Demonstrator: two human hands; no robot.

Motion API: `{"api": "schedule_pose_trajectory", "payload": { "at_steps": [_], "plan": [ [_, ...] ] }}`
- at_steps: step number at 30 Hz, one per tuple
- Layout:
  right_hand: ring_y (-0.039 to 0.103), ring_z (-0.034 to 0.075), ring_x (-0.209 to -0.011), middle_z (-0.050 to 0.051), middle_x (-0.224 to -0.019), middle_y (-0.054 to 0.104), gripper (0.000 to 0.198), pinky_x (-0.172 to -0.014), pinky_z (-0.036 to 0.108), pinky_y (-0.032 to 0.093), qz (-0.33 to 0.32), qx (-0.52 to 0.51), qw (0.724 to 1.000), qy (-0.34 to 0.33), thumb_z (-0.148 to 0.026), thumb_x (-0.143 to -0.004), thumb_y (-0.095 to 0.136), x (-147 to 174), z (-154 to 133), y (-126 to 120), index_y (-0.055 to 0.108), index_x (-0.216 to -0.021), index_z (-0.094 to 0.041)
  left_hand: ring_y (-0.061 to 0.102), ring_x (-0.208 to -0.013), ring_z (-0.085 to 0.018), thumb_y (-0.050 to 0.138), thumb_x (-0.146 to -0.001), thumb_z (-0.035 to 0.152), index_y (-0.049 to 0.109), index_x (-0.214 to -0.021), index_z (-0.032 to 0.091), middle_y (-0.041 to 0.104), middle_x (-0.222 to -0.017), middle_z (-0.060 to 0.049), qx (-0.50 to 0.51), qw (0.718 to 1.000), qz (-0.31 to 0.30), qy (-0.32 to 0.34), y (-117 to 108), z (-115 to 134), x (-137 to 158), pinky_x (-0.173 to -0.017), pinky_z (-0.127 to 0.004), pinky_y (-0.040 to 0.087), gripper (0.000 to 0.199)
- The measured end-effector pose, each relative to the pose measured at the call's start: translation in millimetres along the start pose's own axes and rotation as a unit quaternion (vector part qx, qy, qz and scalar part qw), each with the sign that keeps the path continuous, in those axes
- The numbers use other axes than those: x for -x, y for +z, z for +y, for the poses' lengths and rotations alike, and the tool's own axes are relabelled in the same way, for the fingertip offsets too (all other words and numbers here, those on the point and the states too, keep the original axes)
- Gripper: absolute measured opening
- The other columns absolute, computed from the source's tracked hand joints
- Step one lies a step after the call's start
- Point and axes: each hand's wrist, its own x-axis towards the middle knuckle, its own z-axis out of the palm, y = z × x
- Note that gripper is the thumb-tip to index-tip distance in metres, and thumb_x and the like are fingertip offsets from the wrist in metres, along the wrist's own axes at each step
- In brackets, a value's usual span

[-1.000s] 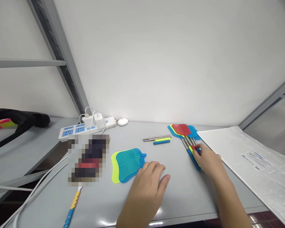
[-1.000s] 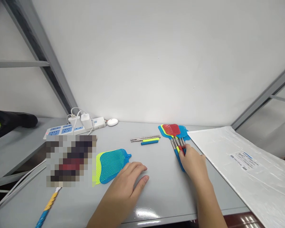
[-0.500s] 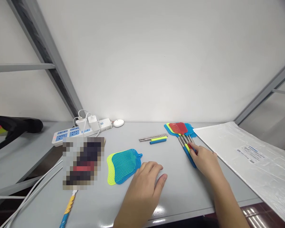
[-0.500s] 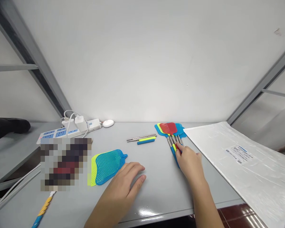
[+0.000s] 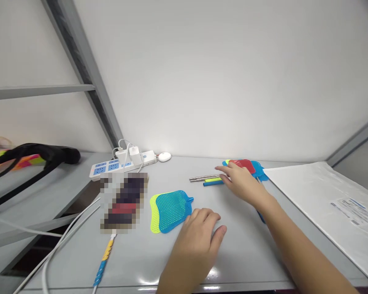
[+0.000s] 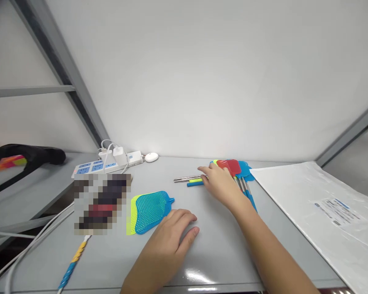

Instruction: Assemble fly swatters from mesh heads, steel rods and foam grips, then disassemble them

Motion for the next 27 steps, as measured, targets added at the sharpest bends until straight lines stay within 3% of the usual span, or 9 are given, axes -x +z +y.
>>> {"api": "schedule_pose_trajectory", "payload": {
  "at_steps": [5,9,15,20,24,27],
  "plan": [
    [0.062,0.019,-0.084,0.005,-0.106,0.064,0.030,-0.075,0.027,0.042,-0.086,-0.034,0.992,-0.084,-0.029,-0.095,0.045,-61,-4,23,0.071,-0.109,-0.029,0.052,-0.102,-0.023,0.045,-0.097,0.029,0.061,-0.105,0.024,0.062,-0.106,-0.003,-0.020,0.999,0.021,0.017,6,-4,2,-0.091,-0.038,0.042,0.018],
    [0.061,0.017,-0.080,0.004,-0.097,0.065,0.020,-0.074,0.026,0.043,-0.128,-0.055,0.982,-0.130,-0.028,-0.088,0.055,-88,5,37,0.075,-0.090,-0.027,0.052,-0.100,-0.024,0.045,-0.097,0.029,0.060,-0.107,0.023,0.062,-0.106,-0.004,-0.029,0.999,0.031,0.034,10,-8,1,-0.089,-0.038,0.043,0.019],
    [0.060,0.017,-0.076,0.003,-0.100,0.066,0.024,-0.070,0.026,0.045,-0.167,-0.089,0.967,-0.168,-0.030,-0.089,0.051,-94,13,36,0.074,-0.091,-0.027,0.053,-0.099,-0.026,0.048,-0.095,0.030,0.062,-0.102,0.023,0.063,-0.105,-0.005,-0.067,0.998,-0.005,0.012,2,-3,-6,-0.085,-0.041,0.045,0.017],
    [0.059,0.016,-0.075,0.001,-0.095,0.065,0.019,-0.069,0.025,0.044,-0.187,-0.101,0.955,-0.208,-0.031,-0.086,0.054,-94,13,36,0.073,-0.088,-0.028,0.053,-0.103,-0.030,0.051,-0.094,0.034,0.061,-0.100,0.020,0.062,-0.107,-0.009,-0.184,0.983,-0.006,0.000,-4,12,-23,-0.081,-0.045,0.047,0.019],
    [0.058,0.016,-0.072,0.001,-0.089,0.065,0.015,-0.066,0.025,0.043,-0.176,-0.095,0.951,-0.234,-0.029,-0.084,0.055,-97,11,43,0.070,-0.084,-0.025,0.046,-0.120,-0.033,0.054,-0.092,0.041,0.056,-0.117,0.016,0.059,-0.124,-0.015,-0.268,0.963,0.037,0.017,11,13,-45,-0.091,-0.049,0.044,0.036],
    [0.058,0.016,-0.071,0.002,-0.084,0.065,0.012,-0.065,0.025,0.042,-0.166,-0.087,0.952,-0.244,-0.026,-0.084,0.055,-98,9,48,0.065,-0.081,-0.022,0.035,-0.132,-0.034,0.054,-0.092,0.042,0.050,-0.129,0.012,0.050,-0.139,-0.019,-0.318,0.948,0.027,0.018,25,7,-58,-0.099,-0.051,0.039,0.048]
  ]
}}
